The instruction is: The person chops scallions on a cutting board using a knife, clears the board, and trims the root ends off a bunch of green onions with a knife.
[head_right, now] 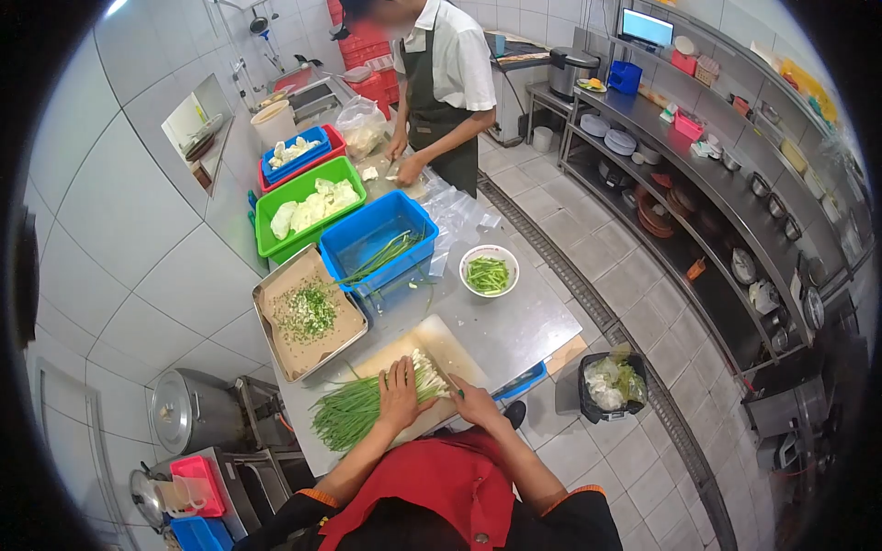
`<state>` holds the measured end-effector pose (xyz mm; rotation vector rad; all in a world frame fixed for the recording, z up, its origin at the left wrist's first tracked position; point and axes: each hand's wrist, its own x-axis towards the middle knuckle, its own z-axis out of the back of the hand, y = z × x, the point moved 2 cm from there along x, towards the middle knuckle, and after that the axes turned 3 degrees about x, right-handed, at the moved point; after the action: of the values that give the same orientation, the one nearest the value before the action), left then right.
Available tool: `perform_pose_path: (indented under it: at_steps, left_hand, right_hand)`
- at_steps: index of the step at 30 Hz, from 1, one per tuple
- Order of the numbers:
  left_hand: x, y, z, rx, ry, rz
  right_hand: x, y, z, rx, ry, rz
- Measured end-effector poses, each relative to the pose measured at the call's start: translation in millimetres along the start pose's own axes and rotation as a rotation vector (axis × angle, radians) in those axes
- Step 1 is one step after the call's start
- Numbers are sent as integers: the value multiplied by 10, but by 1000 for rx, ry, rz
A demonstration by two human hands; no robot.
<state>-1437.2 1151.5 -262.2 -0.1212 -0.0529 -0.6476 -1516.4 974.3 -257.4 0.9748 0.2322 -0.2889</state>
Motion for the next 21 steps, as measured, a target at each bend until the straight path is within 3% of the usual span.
perform_pose_path:
  at_steps: [1, 4, 10, 14, 20, 21]
  left_hand:
    - [14, 2, -26, -4, 9, 0]
    - [32, 3, -11, 32, 3, -1]
    - [6, 10, 41, 10, -51, -10]
    - [-6, 6, 69, -16, -88, -33]
    - [118, -41, 10, -24, -46, -32]
    - [159, -67, 14, -41, -25, -27]
  right_hand:
    - [40, -140, -117, -3, -5, 108]
    - [7, -53, -93, 1, -8, 30]
    - [14, -106, -107, 103, -72, 235]
    - [-95, 10, 176, 134, -167, -17]
    - [-163, -58, 26, 82, -29, 78]
    - [-113, -210, -49, 102, -137, 223]
